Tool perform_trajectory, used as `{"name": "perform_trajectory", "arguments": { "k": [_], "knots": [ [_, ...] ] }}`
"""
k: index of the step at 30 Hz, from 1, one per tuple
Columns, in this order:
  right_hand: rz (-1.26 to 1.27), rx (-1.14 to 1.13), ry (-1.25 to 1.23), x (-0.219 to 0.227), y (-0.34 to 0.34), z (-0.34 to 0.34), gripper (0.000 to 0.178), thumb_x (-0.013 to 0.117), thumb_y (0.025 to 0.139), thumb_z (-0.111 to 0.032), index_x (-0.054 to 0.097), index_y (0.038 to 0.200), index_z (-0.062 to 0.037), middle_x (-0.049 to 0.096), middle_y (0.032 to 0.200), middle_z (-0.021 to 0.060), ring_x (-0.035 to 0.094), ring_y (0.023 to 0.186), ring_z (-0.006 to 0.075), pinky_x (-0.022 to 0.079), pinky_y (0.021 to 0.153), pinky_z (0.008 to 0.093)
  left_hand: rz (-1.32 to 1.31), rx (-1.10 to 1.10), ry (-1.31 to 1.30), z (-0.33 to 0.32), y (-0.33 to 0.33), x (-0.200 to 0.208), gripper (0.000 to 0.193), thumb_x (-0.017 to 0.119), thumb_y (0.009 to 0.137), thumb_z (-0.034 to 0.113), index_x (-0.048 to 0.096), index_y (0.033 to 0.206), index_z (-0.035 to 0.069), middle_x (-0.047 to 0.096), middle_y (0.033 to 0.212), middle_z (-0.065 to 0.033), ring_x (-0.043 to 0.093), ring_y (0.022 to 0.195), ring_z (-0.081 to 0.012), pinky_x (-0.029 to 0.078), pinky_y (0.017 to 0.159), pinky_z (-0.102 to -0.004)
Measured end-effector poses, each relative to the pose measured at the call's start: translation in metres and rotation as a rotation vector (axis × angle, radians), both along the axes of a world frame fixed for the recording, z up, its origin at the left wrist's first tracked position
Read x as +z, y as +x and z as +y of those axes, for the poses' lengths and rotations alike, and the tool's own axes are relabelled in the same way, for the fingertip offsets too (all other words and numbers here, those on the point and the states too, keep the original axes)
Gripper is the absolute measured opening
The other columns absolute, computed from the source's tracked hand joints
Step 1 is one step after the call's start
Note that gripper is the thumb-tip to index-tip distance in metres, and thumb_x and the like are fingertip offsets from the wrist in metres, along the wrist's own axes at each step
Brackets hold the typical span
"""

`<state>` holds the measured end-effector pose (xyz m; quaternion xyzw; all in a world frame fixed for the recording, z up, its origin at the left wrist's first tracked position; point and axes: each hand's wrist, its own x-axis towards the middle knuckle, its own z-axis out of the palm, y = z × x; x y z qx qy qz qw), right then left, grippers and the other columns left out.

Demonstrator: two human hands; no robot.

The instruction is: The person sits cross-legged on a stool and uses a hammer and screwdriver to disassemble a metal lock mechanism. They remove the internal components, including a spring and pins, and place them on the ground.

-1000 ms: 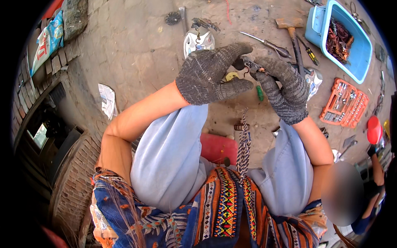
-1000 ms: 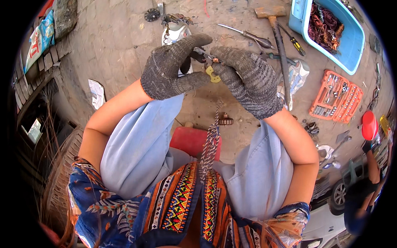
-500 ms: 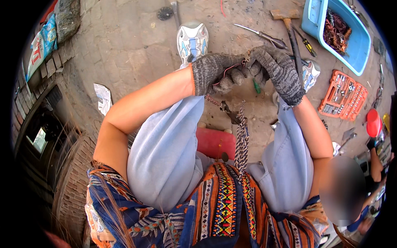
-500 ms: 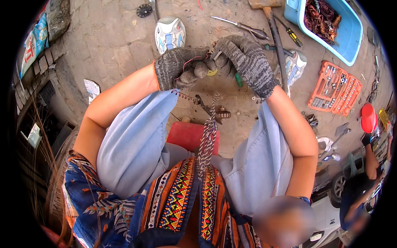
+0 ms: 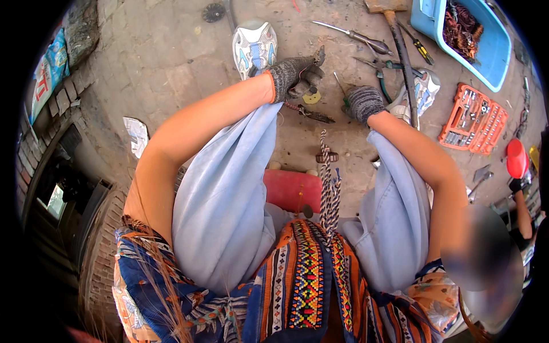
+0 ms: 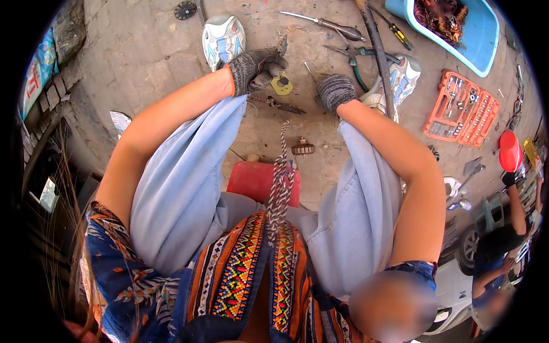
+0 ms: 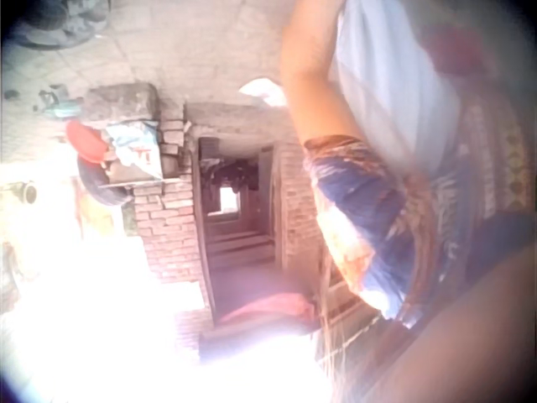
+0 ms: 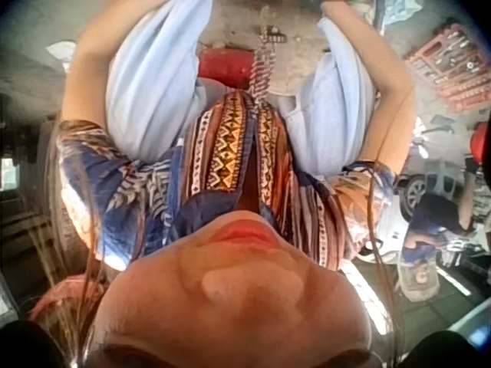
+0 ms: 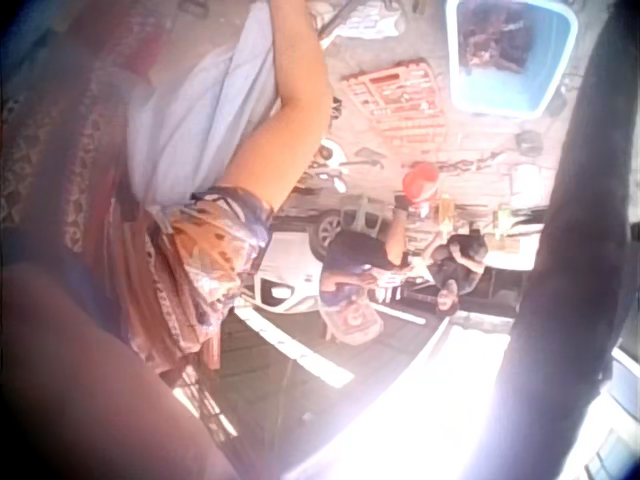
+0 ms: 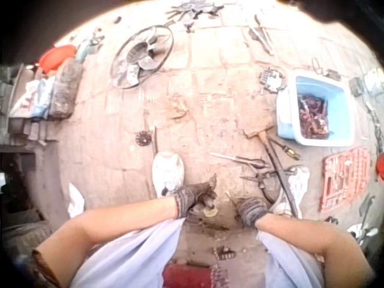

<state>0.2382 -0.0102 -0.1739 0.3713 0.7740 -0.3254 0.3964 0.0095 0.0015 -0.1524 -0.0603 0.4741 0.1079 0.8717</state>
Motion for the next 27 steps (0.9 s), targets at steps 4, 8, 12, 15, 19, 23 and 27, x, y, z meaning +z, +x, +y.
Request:
{"name": "perform_trajectory", "arguments": {
  "k": [4,8,12,15,19,23,27],
  "knots": [
    [0.035,-0.147,-0.015,0.015,-0.002,0.009,0.042,0.061,0.077,-0.036,0.060,0.102,-0.0025,0.063,0.094,0.0203,0.061,0.087,0.0345,0.049,0.078,0.0412,0.081,-0.036,0.007,0.000,0.010,-0.025,0.036,0.046,0.092,0.040,0.059,0.089,0.007,0.059,0.063,0.0015,0.038,0.034,-0.0081,0.024,0.031,-0.0222],
    [0.160,-0.445,0.128,0.034,0.023,0.017,0.044,0.058,0.080,-0.034,0.052,0.113,-0.0053,0.061,0.101,0.0211,0.060,0.091,0.0360,0.047,0.081,0.0427,0.140,-0.121,0.017,0.006,0.014,-0.046,0.037,0.042,0.093,0.039,0.060,0.091,0.007,0.057,0.063,0.0014,0.038,0.036,-0.0078,0.023,0.031,-0.0229],
    [0.300,-0.482,0.192,0.061,0.012,0.019,0.038,0.049,0.087,-0.031,0.050,0.118,-0.0089,0.060,0.102,0.0215,0.059,0.093,0.0354,0.047,0.080,0.0447,0.158,-0.195,0.069,0.006,0.013,-0.072,0.038,0.050,0.087,0.041,0.064,0.089,0.006,0.061,0.068,-0.0027,0.039,0.038,-0.0110,0.026,0.034,-0.0254],
    [0.306,-0.390,0.214,0.062,-0.001,0.023,0.038,0.045,0.089,-0.029,0.049,0.122,-0.0123,0.061,0.102,0.0201,0.059,0.093,0.0340,0.046,0.081,0.0442,0.178,-0.221,0.095,0.006,0.017,-0.085,0.038,0.055,0.084,0.042,0.066,0.085,0.006,0.062,0.068,-0.0050,0.039,0.037,-0.0128,0.027,0.034,-0.0265],
    [0.303,-0.300,0.260,0.045,-0.008,0.029,0.038,0.043,0.090,-0.028,0.048,0.125,-0.0140,0.062,0.101,0.0187,0.059,0.092,0.0333,0.047,0.082,0.0423,0.156,-0.233,0.095,0.007,0.019,-0.088,0.039,0.053,0.085,0.043,0.067,0.083,0.007,0.063,0.068,-0.0058,0.038,0.035,-0.0133,0.028,0.033,-0.0268],
    [0.346,-0.292,0.293,0.038,-0.010,0.030,0.037,0.043,0.090,-0.028,0.050,0.123,-0.0123,0.062,0.098,0.0182,0.060,0.091,0.0331,0.047,0.081,0.0426,0.164,-0.256,0.116,0.008,0.019,-0.087,0.039,0.050,0.086,0.043,0.068,0.083,0.009,0.064,0.069,-0.0056,0.039,0.035,-0.0133,0.029,0.034,-0.0271],
    [0.288,-0.302,0.247,0.052,-0.018,0.034,0.037,0.045,0.089,-0.026,0.051,0.123,-0.0127,0.060,0.106,0.0176,0.058,0.097,0.0319,0.045,0.085,0.0412,0.255,-0.274,0.104,0.011,0.024,-0.076,0.041,0.042,0.091,0.041,0.067,0.088,0.009,0.061,0.065,-0.0034,0.034,0.036,-0.0125,0.024,0.035,-0.0274]
  ]
}}
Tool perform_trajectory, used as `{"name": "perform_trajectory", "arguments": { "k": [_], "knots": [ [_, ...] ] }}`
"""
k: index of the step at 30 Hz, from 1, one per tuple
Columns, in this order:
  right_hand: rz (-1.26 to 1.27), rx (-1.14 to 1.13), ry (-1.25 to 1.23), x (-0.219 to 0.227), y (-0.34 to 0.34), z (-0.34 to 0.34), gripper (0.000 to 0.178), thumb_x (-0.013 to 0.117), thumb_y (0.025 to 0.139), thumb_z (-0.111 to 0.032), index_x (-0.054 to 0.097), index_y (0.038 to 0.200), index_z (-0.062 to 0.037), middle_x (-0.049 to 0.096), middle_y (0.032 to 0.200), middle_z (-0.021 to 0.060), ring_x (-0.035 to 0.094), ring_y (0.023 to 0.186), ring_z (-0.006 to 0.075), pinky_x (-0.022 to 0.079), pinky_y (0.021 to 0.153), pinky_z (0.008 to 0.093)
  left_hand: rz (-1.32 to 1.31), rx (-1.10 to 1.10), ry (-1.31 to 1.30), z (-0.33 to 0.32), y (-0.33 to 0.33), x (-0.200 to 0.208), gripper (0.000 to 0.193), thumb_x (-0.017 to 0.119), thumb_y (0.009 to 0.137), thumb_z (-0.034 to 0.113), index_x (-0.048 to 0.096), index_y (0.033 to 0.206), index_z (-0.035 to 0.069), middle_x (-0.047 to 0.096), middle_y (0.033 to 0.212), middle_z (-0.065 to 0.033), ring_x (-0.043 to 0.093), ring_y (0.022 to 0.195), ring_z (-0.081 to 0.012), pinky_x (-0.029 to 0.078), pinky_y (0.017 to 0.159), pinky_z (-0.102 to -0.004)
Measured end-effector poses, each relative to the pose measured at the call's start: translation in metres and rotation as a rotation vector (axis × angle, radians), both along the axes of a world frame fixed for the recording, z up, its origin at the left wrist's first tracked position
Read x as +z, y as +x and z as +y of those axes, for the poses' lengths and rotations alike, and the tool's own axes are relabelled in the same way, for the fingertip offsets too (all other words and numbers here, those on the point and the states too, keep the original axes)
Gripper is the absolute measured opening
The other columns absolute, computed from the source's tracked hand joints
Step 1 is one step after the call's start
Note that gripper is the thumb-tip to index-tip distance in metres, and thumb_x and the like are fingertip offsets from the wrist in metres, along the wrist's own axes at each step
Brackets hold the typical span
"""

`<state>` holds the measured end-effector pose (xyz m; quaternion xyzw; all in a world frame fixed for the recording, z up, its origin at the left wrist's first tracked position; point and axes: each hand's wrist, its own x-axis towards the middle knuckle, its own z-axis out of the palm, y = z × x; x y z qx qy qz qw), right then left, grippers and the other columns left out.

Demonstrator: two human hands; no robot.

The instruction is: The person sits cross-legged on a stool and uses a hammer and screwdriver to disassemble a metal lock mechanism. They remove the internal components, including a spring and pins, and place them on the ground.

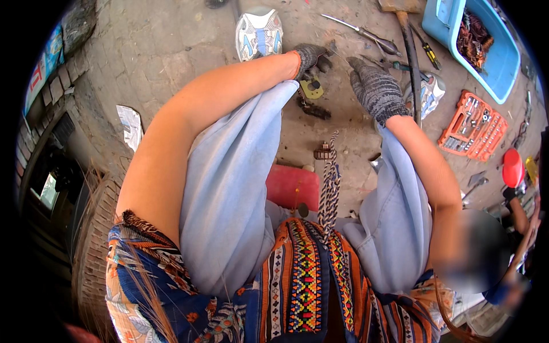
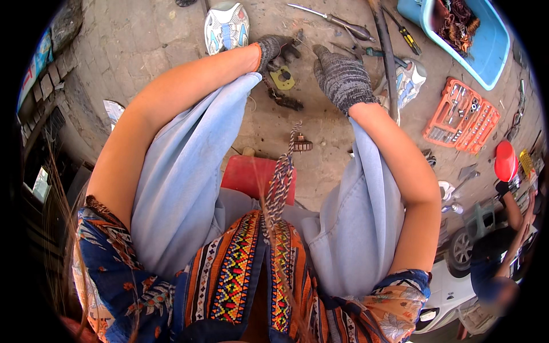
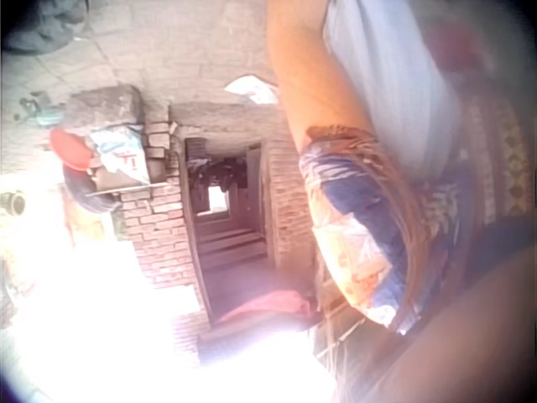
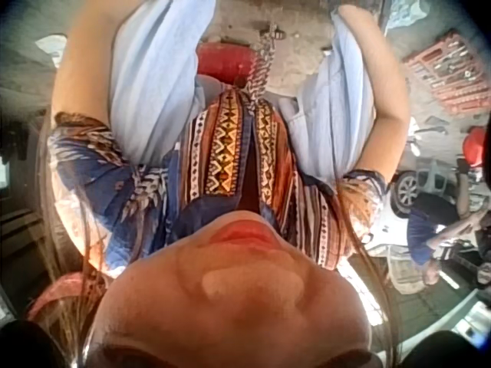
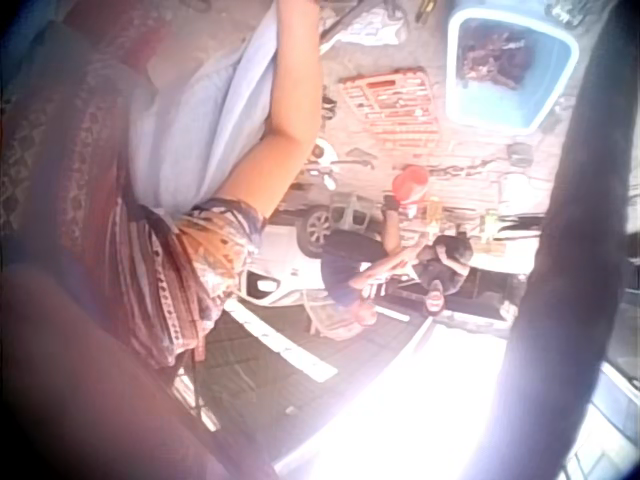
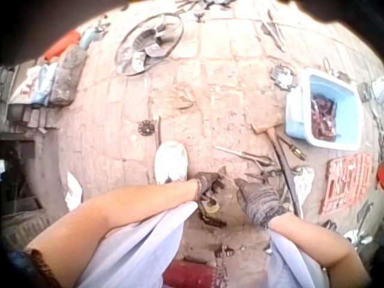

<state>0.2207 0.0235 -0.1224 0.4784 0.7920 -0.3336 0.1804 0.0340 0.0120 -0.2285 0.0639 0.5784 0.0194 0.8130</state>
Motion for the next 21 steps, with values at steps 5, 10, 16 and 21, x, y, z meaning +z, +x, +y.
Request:
{"name": "perform_trajectory", "arguments": {
  "k": [5,10,16,21],
  "knots": [
    [-0.022,0.014,-0.001,0.006,-0.003,0.000,0.036,0.047,0.089,-0.024,0.052,0.123,-0.0128,0.060,0.106,0.0177,0.057,0.097,0.0319,0.045,0.086,0.0407,0.020,-0.007,0.023,0.000,0.001,0.006,0.039,0.041,0.091,0.039,0.067,0.088,0.010,0.060,0.064,-0.0032,0.034,0.036,-0.0130,0.026,0.035,-0.0284],
    [-0.097,0.018,-0.074,0.012,-0.012,0.003,0.036,0.046,0.089,-0.024,0.052,0.122,-0.0110,0.062,0.098,0.0179,0.059,0.092,0.0326,0.046,0.082,0.0418,-0.038,0.029,-0.007,-0.002,-0.004,-0.007,0.029,0.048,0.087,0.036,0.066,0.085,0.014,0.064,0.066,-0.0044,0.042,0.037,-0.0139,0.032,0.035,-0.0305],
    [-0.026,0.045,-0.010,0.012,-0.009,0.005,0.034,0.046,0.088,-0.023,0.054,0.118,-0.0080,0.062,0.099,0.0198,0.059,0.092,0.0337,0.046,0.082,0.0424,-0.036,-0.019,-0.003,-0.003,0.001,-0.022,0.033,0.044,0.089,0.038,0.067,0.085,0.014,0.064,0.067,-0.0038,0.043,0.037,-0.0153,0.033,0.035,-0.0312],
    [-0.042,0.050,-0.017,0.012,-0.012,0.009,0.034,0.047,0.088,-0.022,0.054,0.117,-0.0068,0.061,0.102,0.0206,0.058,0.094,0.0339,0.045,0.084,0.0417,-0.033,-0.005,0.000,-0.003,0.002,-0.024,0.036,0.043,0.089,0.039,0.068,0.085,0.013,0.065,0.070,-0.0040,0.044,0.039,-0.0160,0.034,0.035,-0.0310]
  ]
}}
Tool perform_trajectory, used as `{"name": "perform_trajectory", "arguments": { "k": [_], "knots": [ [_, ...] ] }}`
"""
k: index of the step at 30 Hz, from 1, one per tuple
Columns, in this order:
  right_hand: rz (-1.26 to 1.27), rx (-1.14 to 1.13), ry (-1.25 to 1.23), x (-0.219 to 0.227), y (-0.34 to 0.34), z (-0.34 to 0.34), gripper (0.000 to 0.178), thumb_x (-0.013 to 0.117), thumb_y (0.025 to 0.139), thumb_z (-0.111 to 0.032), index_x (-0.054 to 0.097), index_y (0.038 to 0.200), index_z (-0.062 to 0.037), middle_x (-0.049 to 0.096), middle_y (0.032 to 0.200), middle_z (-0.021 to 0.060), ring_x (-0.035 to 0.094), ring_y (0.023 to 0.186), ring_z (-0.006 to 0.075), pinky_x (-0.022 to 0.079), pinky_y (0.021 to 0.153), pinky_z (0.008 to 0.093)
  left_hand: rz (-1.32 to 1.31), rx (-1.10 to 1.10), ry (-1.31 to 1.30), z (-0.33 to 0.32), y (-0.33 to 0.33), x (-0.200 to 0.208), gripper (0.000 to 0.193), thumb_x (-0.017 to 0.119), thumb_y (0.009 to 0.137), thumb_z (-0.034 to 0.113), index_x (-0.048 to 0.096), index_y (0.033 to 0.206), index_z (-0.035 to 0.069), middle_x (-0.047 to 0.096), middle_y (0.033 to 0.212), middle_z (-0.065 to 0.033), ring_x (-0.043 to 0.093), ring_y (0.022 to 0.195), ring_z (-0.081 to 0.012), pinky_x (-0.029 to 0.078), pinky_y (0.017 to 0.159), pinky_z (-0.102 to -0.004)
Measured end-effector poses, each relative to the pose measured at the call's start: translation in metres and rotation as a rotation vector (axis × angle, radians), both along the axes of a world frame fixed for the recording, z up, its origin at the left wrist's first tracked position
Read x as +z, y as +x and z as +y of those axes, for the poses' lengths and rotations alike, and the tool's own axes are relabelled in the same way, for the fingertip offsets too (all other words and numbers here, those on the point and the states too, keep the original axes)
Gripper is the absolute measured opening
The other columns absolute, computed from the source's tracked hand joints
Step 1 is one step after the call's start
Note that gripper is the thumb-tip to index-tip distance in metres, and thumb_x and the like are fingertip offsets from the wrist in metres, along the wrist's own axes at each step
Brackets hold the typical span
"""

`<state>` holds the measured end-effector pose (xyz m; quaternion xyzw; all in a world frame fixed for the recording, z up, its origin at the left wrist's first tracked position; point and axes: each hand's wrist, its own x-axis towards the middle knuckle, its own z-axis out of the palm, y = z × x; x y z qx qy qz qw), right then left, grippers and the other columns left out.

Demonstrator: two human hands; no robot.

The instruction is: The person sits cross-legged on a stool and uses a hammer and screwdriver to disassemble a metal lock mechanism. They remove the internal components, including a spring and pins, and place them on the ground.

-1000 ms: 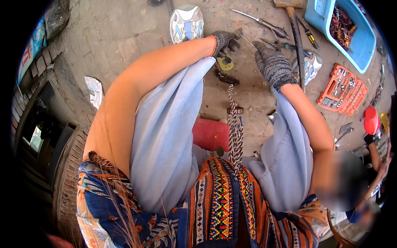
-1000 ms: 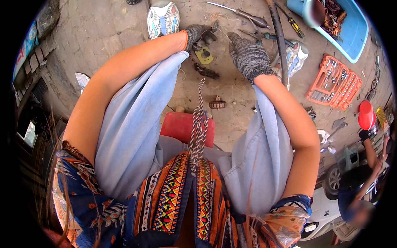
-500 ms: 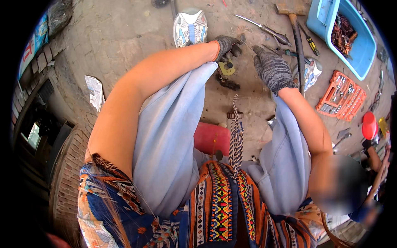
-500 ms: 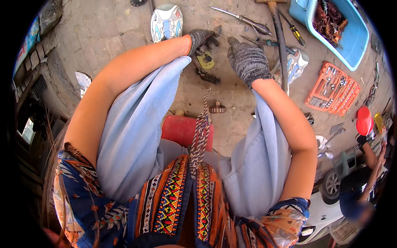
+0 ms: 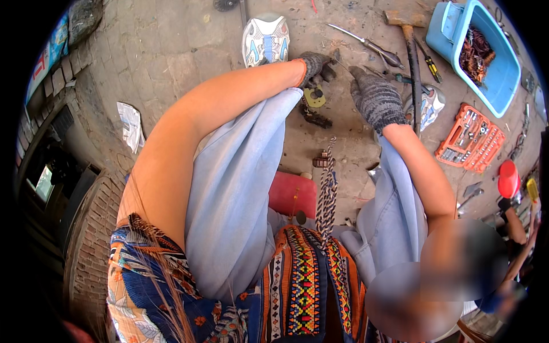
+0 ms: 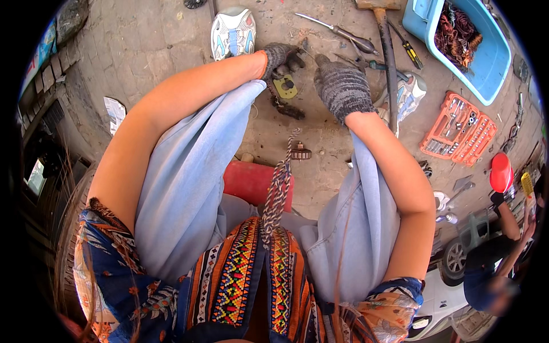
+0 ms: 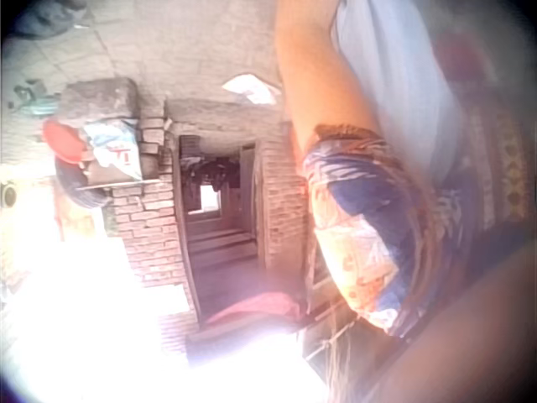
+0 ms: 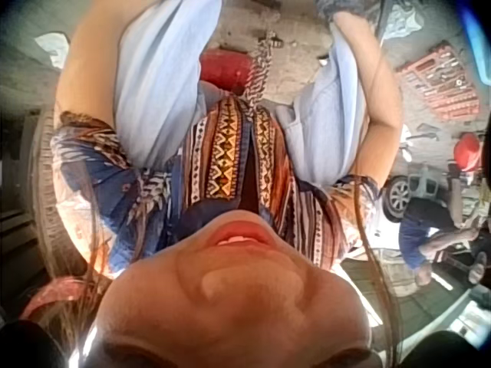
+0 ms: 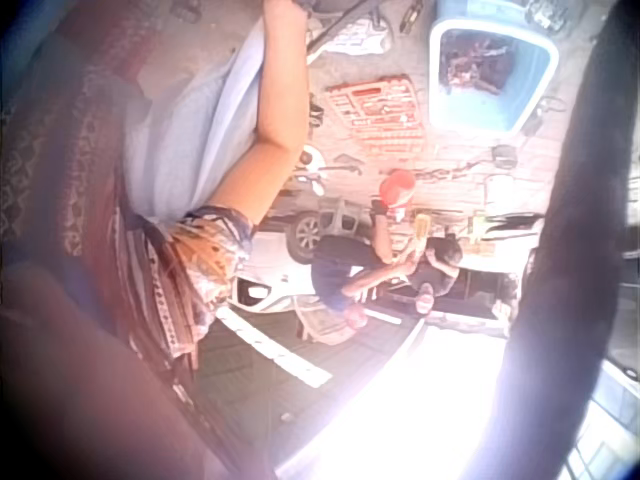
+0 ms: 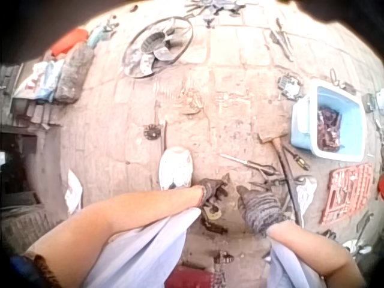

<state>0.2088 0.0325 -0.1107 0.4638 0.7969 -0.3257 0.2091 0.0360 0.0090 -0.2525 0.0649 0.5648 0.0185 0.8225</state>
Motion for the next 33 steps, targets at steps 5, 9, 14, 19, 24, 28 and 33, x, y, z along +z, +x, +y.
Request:
{"name": "perform_trajectory", "arguments": {
  "k": [5,9,14,19,24,28,33],
  "knots": [
    [-0.006,-0.017,-0.026,0.003,-0.007,0.008,0.032,0.049,0.087,-0.020,0.056,0.115,-0.0068,0.061,0.104,0.0190,0.059,0.096,0.0331,0.046,0.085,0.0404,-0.013,0.033,-0.046,0.004,-0.004,0.015,0.034,0.044,0.089,0.038,0.068,0.088,0.014,0.066,0.073,-0.0050,0.049,0.045,-0.0154,0.035,0.037,-0.0307],
    [0.305,-0.212,-0.120,-0.042,0.018,0.006,0.032,0.047,0.086,-0.025,0.059,0.109,-0.0065,0.062,0.099,0.0204,0.060,0.091,0.0338,0.046,0.081,0.0425,0.022,-0.022,0.034,0.001,-0.003,0.005,0.034,0.045,0.088,0.041,0.066,0.092,0.014,0.066,0.074,-0.0059,0.053,0.050,-0.0171,0.039,0.042,-0.0341],
    [0.270,-0.287,-0.257,-0.058,0.016,0.005,0.032,0.048,0.086,-0.027,0.060,0.105,-0.0041,0.062,0.101,0.0212,0.058,0.094,0.0349,0.045,0.084,0.0423,0.104,-0.117,0.027,0.001,0.004,0.002,0.049,0.045,0.084,0.056,0.064,0.091,0.011,0.066,0.074,-0.0086,0.053,0.048,-0.0210,0.041,0.046,-0.0379],
    [0.126,-0.120,-0.020,-0.035,-0.002,0.002,0.026,0.049,0.086,-0.021,0.059,0.099,-0.0013,0.062,0.092,0.0230,0.060,0.087,0.0360,0.046,0.079,0.0428,0.059,0.045,0.000,-0.005,0.007,0.063,0.061,0.044,0.083,0.063,0.067,0.083,0.007,0.063,0.066,-0.0115,0.051,0.043,-0.0188,0.036,0.038,-0.0302],
    [-0.098,0.044,-0.052,-0.033,-0.024,-0.009,0.029,0.040,0.087,-0.017,0.057,0.104,0.0001,0.062,0.096,0.0230,0.060,0.091,0.0353,0.047,0.081,0.0414,0.405,-0.169,0.500,-0.017,0.031,0.057,0.056,0.038,0.090,0.052,0.066,0.090,0.003,0.064,0.069,-0.0128,0.058,0.054,-0.0201,0.042,0.050,-0.0333],
    [-0.073,-0.072,-0.077,-0.035,-0.021,-0.009,0.029,0.043,0.088,-0.019,0.060,0.102,-0.0014,0.063,0.094,0.0209,0.061,0.091,0.0336,0.048,0.079,0.0404,0.280,-0.126,0.571,-0.022,0.032,0.057,0.048,0.039,0.092,0.042,0.063,0.089,0.001,0.061,0.068,-0.0114,0.057,0.054,-0.0197,0.044,0.056,-0.0341],
    [0.456,-0.306,-0.101,-0.061,0.016,-0.003,0.029,0.051,0.089,-0.022,0.060,0.107,-0.0017,0.064,0.086,0.0173,0.061,0.087,0.0323,0.047,0.078,0.0398,-0.193,0.255,0.086,-0.009,0.009,0.075,0.045,0.044,0.090,0.046,0.062,0.089,0.005,0.061,0.068,-0.0100,0.059,0.057,-0.0205,0.049,0.050,-0.0320]
  ]
}}
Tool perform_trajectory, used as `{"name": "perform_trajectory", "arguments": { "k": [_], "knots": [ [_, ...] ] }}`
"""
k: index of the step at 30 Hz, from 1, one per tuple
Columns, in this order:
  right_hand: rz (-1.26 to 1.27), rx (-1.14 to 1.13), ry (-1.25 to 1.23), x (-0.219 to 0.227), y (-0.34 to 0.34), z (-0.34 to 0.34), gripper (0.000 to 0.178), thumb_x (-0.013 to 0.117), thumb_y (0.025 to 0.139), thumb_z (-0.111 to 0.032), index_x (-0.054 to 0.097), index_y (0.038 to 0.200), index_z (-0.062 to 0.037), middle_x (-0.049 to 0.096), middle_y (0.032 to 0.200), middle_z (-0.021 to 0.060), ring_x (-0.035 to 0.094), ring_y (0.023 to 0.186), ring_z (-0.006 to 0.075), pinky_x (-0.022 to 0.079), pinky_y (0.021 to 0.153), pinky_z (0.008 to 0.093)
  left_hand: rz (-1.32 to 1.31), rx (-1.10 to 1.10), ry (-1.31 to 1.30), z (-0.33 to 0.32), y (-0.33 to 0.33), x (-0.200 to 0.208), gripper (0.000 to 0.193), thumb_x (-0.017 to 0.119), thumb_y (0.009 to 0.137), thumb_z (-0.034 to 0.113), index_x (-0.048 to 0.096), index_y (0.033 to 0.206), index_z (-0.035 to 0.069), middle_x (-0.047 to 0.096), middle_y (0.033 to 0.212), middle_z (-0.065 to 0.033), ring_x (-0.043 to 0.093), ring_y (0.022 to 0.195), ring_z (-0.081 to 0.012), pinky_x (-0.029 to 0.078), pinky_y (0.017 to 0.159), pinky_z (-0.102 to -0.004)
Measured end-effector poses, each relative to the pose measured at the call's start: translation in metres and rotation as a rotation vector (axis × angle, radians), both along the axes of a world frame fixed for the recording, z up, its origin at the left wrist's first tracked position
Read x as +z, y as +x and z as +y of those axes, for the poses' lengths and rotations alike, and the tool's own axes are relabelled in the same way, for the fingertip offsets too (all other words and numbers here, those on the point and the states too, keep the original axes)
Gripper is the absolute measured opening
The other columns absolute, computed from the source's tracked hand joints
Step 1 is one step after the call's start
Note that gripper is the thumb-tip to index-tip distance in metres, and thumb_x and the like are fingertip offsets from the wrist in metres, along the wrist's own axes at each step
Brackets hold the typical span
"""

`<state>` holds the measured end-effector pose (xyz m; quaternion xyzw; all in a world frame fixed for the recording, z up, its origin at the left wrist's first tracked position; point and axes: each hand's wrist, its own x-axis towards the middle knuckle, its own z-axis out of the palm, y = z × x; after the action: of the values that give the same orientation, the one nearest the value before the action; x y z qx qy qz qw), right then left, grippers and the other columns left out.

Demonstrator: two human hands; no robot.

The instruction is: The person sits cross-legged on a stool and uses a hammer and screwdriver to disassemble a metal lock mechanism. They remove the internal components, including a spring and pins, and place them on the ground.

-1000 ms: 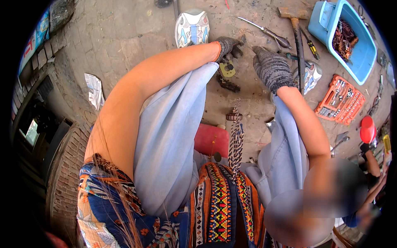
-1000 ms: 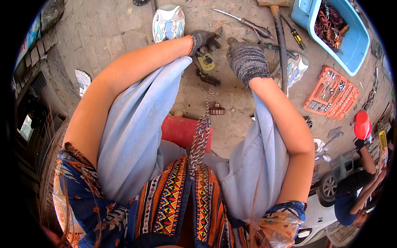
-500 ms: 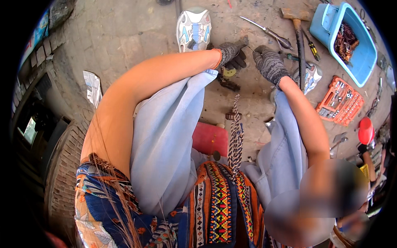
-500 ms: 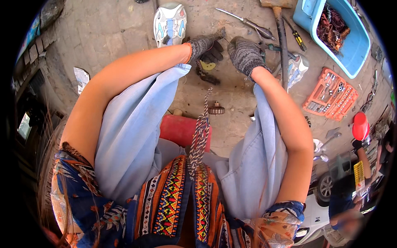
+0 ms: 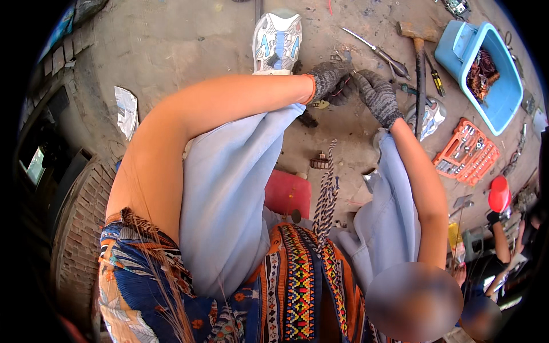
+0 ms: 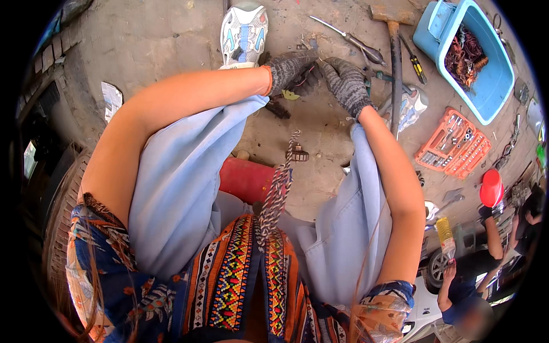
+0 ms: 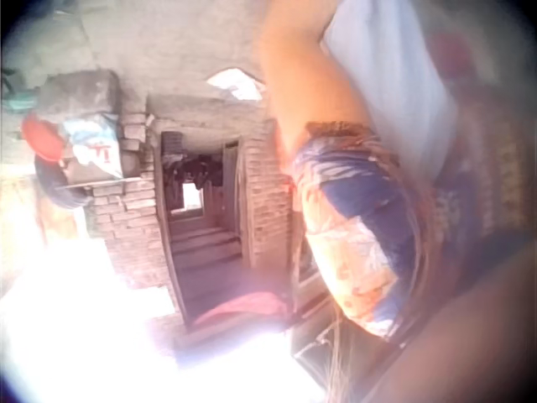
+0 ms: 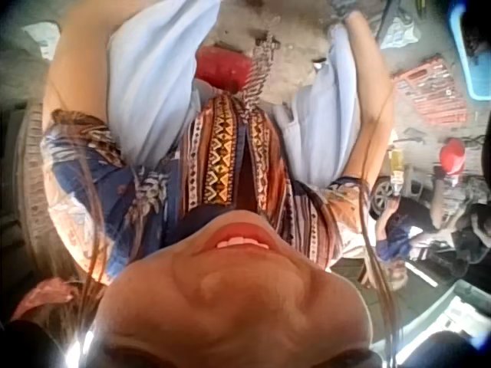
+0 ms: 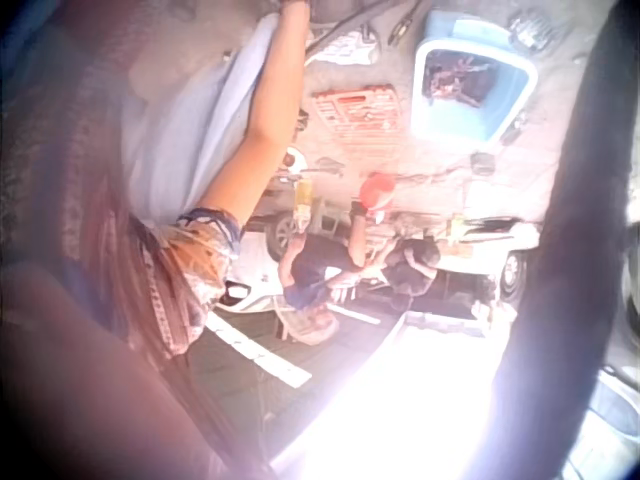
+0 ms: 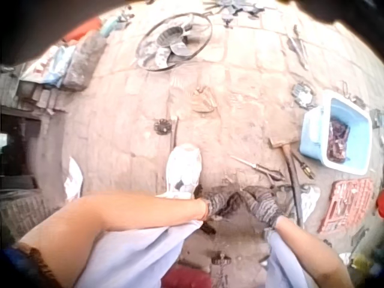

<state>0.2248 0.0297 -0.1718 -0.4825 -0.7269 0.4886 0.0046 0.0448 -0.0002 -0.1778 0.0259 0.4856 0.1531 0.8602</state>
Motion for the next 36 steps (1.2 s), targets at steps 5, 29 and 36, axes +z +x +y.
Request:
{"name": "perform_trajectory", "arguments": {
  "k": [5,29,36],
  "knots": [
    [0.303,0.166,0.463,0.023,0.015,0.007,0.025,0.051,0.091,-0.021,0.059,0.109,-0.0045,0.063,0.077,0.0061,0.059,0.066,0.0181,0.047,0.062,0.0296,0.187,-0.066,0.337,0.014,-0.025,0.027,0.038,0.067,0.082,0.032,0.058,0.109,0.006,0.064,0.096,-0.0079,0.063,0.085,-0.0161,0.053,0.072,-0.0299],
    [0.125,-0.185,0.253,0.082,-0.030,-0.011,0.021,0.052,0.089,-0.016,0.061,0.104,-0.0026,0.063,0.093,0.0191,0.060,0.086,0.0338,0.047,0.077,0.0392,-0.228,0.547,0.258,0.030,-0.010,0.064,0.018,0.054,0.091,0.025,0.061,0.097,0.009,0.067,0.096,-0.0090,0.063,0.081,-0.0121,0.047,0.061,-0.0214],
    [0.142,0.044,0.407,0.099,-0.021,0.000,0.028,0.055,0.085,-0.009,0.057,0.112,-0.0024,0.059,0.105,0.0177,0.059,0.094,0.0308,0.048,0.082,0.0385,-0.625,0.644,0.169,0.040,-0.026,0.074,0.037,0.046,0.094,0.033,0.053,0.111,0.001,0.061,0.107,-0.0163,0.060,0.100,-0.0267,0.047,0.086,-0.0372]
  ]
}}
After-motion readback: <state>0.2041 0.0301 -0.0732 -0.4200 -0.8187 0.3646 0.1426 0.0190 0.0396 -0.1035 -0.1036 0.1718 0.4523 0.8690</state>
